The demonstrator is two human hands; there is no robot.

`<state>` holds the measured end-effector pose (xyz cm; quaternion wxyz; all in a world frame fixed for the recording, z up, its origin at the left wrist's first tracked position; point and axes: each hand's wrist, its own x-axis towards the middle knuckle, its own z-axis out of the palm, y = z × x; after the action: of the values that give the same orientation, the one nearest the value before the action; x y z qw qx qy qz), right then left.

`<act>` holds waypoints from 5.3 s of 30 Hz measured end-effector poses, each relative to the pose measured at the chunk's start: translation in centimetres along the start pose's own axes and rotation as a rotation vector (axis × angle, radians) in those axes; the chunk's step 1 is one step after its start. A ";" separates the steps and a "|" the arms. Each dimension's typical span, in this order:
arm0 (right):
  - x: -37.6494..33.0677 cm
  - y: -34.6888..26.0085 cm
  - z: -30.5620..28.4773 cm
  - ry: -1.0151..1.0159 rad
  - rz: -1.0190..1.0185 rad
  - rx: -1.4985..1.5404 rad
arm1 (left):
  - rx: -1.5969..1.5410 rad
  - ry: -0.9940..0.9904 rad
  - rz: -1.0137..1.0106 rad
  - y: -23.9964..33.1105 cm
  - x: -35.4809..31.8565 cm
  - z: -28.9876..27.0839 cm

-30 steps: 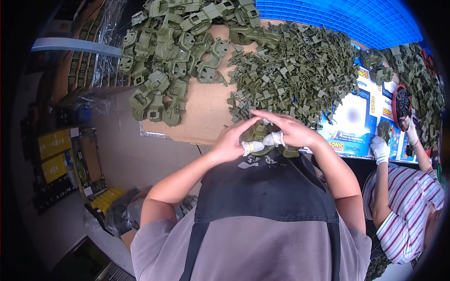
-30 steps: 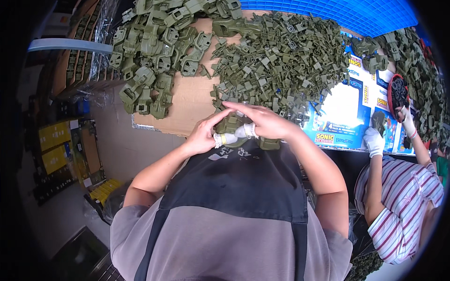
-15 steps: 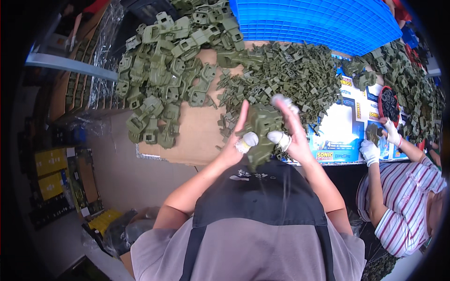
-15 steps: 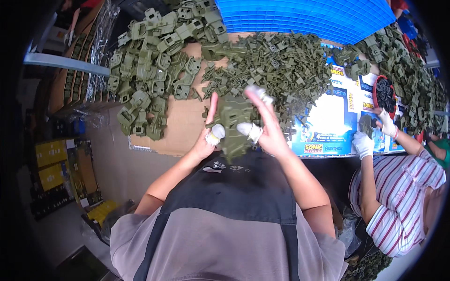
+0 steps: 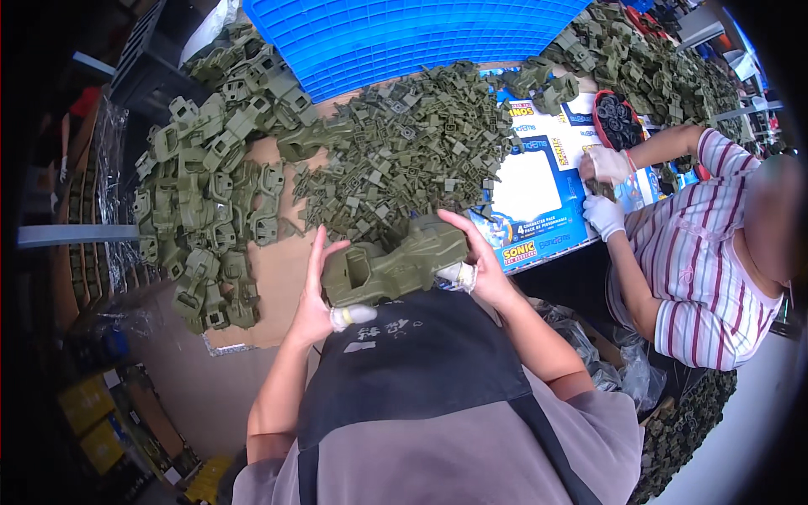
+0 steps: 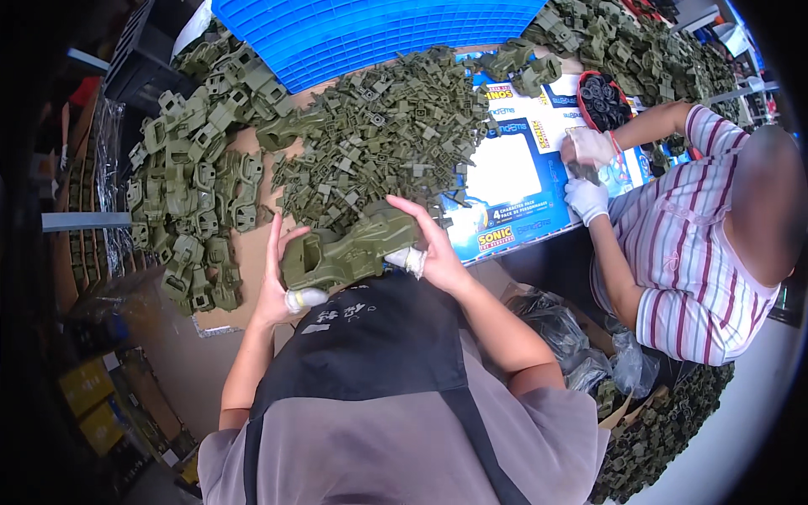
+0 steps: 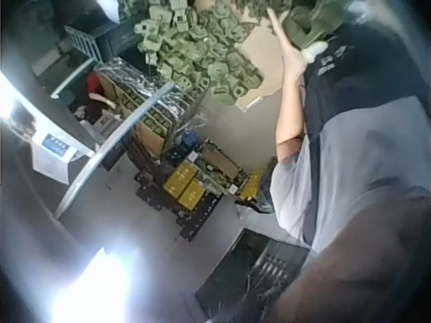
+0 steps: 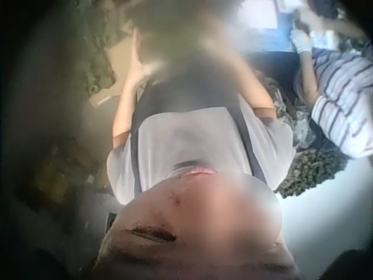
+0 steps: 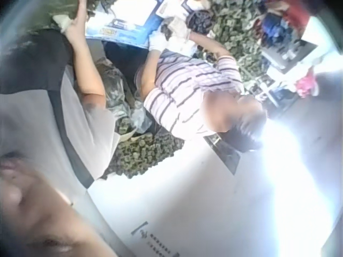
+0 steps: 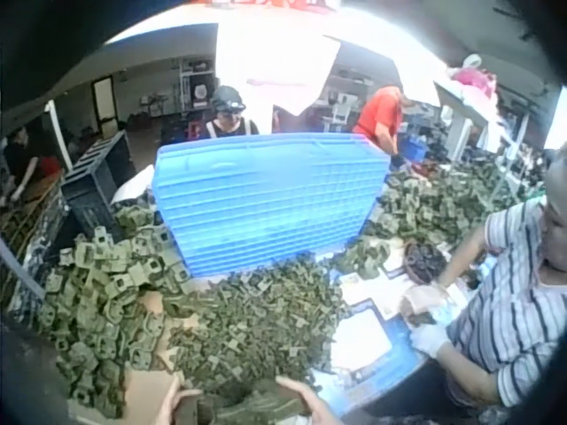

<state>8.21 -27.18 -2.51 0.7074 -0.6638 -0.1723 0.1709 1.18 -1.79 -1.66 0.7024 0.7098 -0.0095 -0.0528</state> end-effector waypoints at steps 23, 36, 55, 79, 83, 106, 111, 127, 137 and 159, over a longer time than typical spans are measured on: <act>9.2 19.3 -31.9 0.952 0.644 -0.323 | 0.873 0.928 -0.237 -16.1 3.6 -13.2; 9.2 7.2 -2.2 -0.057 0.417 0.316 | 0.588 0.545 -0.034 -4.1 0.8 -13.1; 2.0 4.7 5.9 -0.326 -0.004 -0.148 | 0.088 0.157 0.023 -5.9 -0.1 1.0; -3.2 14.8 -7.7 0.479 -0.037 -1.187 | -0.645 0.239 -0.374 -8.2 1.5 -1.6; -0.8 18.5 -11.9 0.239 0.044 -1.280 | -0.651 0.220 -0.358 -13.3 2.2 -2.3; 3.6 0.2 1.4 -0.159 -0.166 -0.661 | -0.274 -0.208 -0.416 -3.2 3.3 -0.8; 3.4 0.4 1.9 -0.183 -0.176 -0.705 | -0.253 -0.228 -0.444 -1.9 3.0 -0.8; 2.8 1.7 2.4 -0.302 -0.168 -0.800 | -0.215 -0.232 -0.392 -1.1 2.3 0.0; 2.2 2.5 2.5 -0.213 -0.219 -0.654 | -0.024 -0.359 -0.313 0.7 2.6 0.3; 1.6 0.3 3.4 -0.658 -0.181 -0.712 | -0.861 0.294 -0.594 -6.1 0.2 1.6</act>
<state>8.01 -23.43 -2.62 0.3569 -0.7574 -0.4914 0.2398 0.90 -3.36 -7.78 0.8784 0.3298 0.3124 -0.1485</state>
